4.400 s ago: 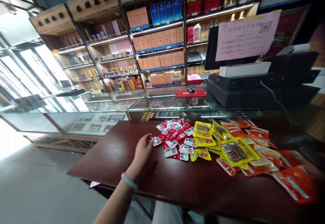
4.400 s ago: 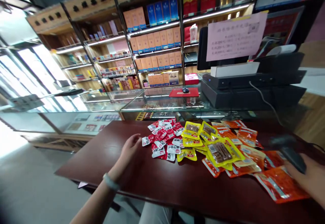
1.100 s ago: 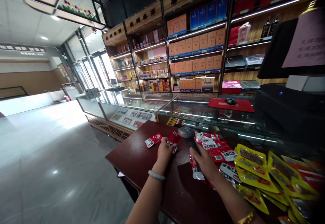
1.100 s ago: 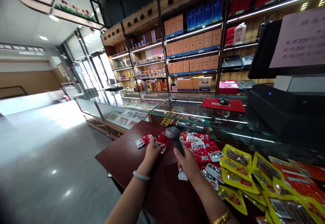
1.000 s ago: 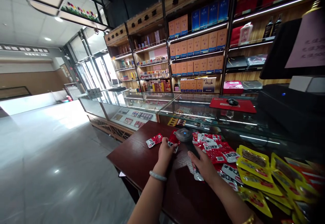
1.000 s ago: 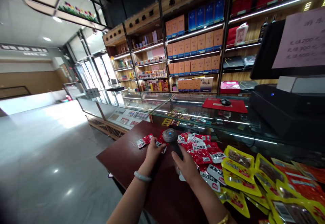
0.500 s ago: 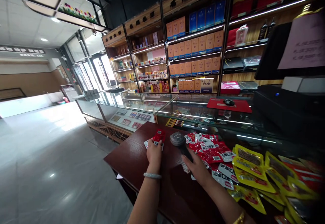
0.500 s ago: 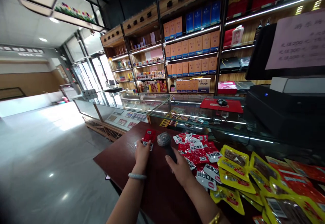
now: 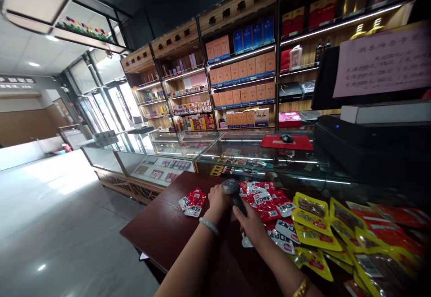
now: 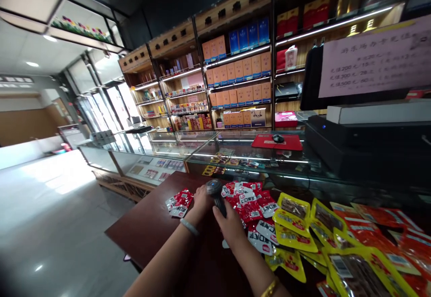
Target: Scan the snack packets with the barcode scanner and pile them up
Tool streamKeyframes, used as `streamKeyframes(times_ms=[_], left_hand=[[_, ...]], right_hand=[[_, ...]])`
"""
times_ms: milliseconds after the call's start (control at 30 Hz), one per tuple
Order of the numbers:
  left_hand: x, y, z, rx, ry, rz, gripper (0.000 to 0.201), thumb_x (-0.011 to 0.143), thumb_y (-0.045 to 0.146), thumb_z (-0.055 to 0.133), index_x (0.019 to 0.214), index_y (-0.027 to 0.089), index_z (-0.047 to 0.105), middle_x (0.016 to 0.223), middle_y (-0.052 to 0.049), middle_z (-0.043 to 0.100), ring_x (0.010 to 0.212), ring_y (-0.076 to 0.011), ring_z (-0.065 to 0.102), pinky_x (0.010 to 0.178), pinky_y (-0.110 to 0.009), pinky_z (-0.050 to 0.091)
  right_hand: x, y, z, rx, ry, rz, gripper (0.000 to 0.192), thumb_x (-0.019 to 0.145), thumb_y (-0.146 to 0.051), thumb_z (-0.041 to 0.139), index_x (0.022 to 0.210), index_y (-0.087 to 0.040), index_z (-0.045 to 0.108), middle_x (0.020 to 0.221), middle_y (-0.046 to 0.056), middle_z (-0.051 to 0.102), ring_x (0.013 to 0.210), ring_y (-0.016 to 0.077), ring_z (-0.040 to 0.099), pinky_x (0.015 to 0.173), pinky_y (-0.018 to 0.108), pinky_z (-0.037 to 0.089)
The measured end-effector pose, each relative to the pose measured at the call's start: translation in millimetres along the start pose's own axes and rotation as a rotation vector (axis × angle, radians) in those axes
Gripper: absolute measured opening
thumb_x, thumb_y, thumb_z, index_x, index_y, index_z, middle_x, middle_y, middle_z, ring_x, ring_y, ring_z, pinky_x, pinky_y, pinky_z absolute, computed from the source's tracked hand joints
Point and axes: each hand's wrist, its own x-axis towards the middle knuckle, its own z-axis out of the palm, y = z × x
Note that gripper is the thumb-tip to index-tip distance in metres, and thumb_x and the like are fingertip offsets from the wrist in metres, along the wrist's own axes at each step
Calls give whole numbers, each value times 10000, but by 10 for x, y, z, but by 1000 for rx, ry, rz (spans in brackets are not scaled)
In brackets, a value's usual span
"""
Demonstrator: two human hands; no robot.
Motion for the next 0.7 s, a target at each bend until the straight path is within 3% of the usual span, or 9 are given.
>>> streamKeyframes(times_ms=[100, 267, 433, 567, 700], left_hand=[[176, 227, 122, -8, -60, 3, 344, 751, 320, 669, 1067, 185, 686, 1176, -188, 652, 1157, -377, 550, 945, -430, 400], [293, 422, 250, 56, -95, -28, 306, 831, 307, 570, 1098, 186, 660, 1226, -168, 637, 1204, -348, 529, 989, -429, 386], [186, 309, 231, 144, -157, -61, 405, 865, 328, 535, 1218, 133, 577, 1186, -185, 640, 1149, -319, 576, 970, -403, 408], [147, 160, 187, 187, -172, -58, 663, 799, 415, 631, 1391, 177, 451, 1258, -175, 596, 1185, -321, 547, 969, -390, 416], [267, 175, 210, 189, -199, -68, 518, 852, 455, 533, 1340, 284, 529, 1397, -122, 498, 1300, -330, 436, 1044, -440, 364]], right_hand=[[59, 24, -61, -64, 40, -21, 398, 821, -456, 656, 1142, -224, 702, 1145, 105, 751, 1113, 333, 659, 994, 455, 463], [124, 44, -119, -131, 105, -25, 366, 823, -473, 628, 1088, -236, 717, 1021, 79, 783, 1025, 326, 699, 874, 421, 535], [146, 50, -142, -155, 133, -28, 391, 818, -499, 614, 1084, -235, 724, 965, 77, 789, 946, 319, 716, 783, 397, 558], [148, 65, -128, -157, 136, -30, 402, 825, -535, 589, 1049, -234, 734, 898, 71, 787, 926, 330, 717, 730, 390, 561], [134, 69, -100, -160, 125, -62, 428, 819, -545, 590, 1077, -232, 728, 957, 79, 790, 993, 346, 701, 779, 412, 559]])
